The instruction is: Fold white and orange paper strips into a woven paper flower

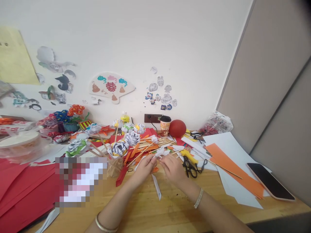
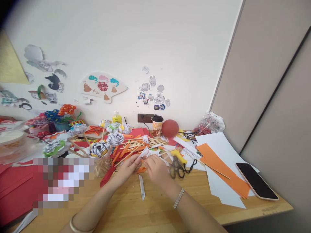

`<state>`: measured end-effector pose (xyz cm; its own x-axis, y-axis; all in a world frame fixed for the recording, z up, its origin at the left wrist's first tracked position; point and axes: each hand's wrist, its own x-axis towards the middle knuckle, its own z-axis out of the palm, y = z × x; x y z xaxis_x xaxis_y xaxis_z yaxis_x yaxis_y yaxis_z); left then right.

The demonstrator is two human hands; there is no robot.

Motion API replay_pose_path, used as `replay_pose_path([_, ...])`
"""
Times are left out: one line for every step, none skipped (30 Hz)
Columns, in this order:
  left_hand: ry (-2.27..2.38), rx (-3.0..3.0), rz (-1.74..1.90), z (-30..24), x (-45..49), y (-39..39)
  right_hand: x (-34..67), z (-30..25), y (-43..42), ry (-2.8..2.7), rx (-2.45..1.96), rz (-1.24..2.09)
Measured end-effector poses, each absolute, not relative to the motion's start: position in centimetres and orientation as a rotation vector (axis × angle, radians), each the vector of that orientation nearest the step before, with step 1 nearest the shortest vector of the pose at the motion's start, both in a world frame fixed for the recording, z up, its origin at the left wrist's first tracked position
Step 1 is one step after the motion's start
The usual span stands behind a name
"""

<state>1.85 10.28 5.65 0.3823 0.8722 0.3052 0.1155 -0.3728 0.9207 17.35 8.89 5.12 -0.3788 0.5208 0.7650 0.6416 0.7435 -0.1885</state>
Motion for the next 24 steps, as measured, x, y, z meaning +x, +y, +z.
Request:
replay_pose_path([0.818,1.707,1.045,5.6,1.8,10.3,17.6,5.1,8.9,-2.074,-0.914,-0.141])
replay_pose_path([0.776,1.673,1.02,5.7,1.7,10.3,17.8,5.1,8.9,-2.086,-0.951,-0.081])
replay_pose_path([0.746,1.657,1.003,5.7,1.7,10.2,18.0,5.1,8.9,-2.098,-0.982,0.004])
replay_pose_path([0.727,1.654,0.99,5.7,1.6,10.2,18.2,5.3,9.0,-2.11,-1.001,0.111])
replay_pose_path([0.721,1.655,0.981,5.8,1.5,10.2,18.5,5.4,9.1,-2.114,-1.01,0.234])
replay_pose_path([0.724,1.656,0.972,5.8,1.5,10.2,18.7,5.5,9.2,-2.11,-1.011,0.364])
replay_pose_path([0.73,1.653,0.959,5.8,1.4,10.2,19.0,5.6,9.4,-2.1,-1.005,0.501])
replay_pose_path([0.733,1.643,0.944,5.8,1.4,10.1,19.2,5.7,9.6,-2.079,-1.0,0.643])
replay_pose_path([0.726,1.625,0.925,5.8,1.3,10.1,19.5,5.7,9.7,-2.058,-1.002,0.787])
replay_pose_path([0.71,1.601,0.903,5.8,1.3,10.1,19.7,5.8,9.9,-2.035,-1.01,0.926])
replay_pose_path([0.684,1.575,0.875,5.8,1.2,10.1,20.0,5.9,10.0,-2.019,-1.018,1.051])
replay_pose_path([0.654,1.553,0.838,5.8,1.1,10.0,20.2,6.0,10.2,-2.019,-1.022,1.153])
replay_pose_path([0.627,1.54,0.795,5.8,1.1,10.0,20.4,6.3,10.4,-2.037,-1.021,1.219])
replay_pose_path([0.608,1.54,0.75,5.8,1.0,9.9,20.5,6.5,10.7,-2.083,-1.019,1.248])
replay_pose_path([0.601,1.554,0.707,5.8,0.9,9.9,20.6,6.9,11.1,-2.153,-1.022,1.238])
replay_pose_path([0.606,1.581,0.673,5.8,0.8,9.9,20.7,7.3,11.6,-2.233,-1.052,1.188])
replay_pose_path([0.62,1.62,0.648,5.9,0.8,10.0,20.7,7.9,12.2,-2.318,-1.106,1.115])
replay_pose_path([0.64,1.668,0.633,5.9,0.7,10.0,20.7,8.4,12.8,-2.343,-1.136,1.081])
replay_pose_path([0.663,1.723,0.625,6.0,0.7,10.0,20.6,9.1,13.4,-2.366,-1.154,1.073])
replay_pose_path([0.688,1.781,0.623,6.0,0.7,10.0,20.3,9.8,14.0,-2.411,-1.177,1.062])
replay_pose_path([0.714,1.842,0.625,6.0,0.8,10.1,19.9,10.7,14.4,-2.513,-1.234,0.973])
replay_pose_path([0.742,1.902,0.629,6.0,0.8,10.1,19.4,11.5,14.7,-2.635,-1.262,0.828])
replay_pose_path([0.773,1.957,0.636,5.9,0.9,10.2,18.7,12.4,14.7,-2.757,-1.278,0.616])
replay_pose_path([0.803,2.002,0.648,5.9,0.9,10.2,17.9,13.2,14.6,-2.852,-1.262,0.381])
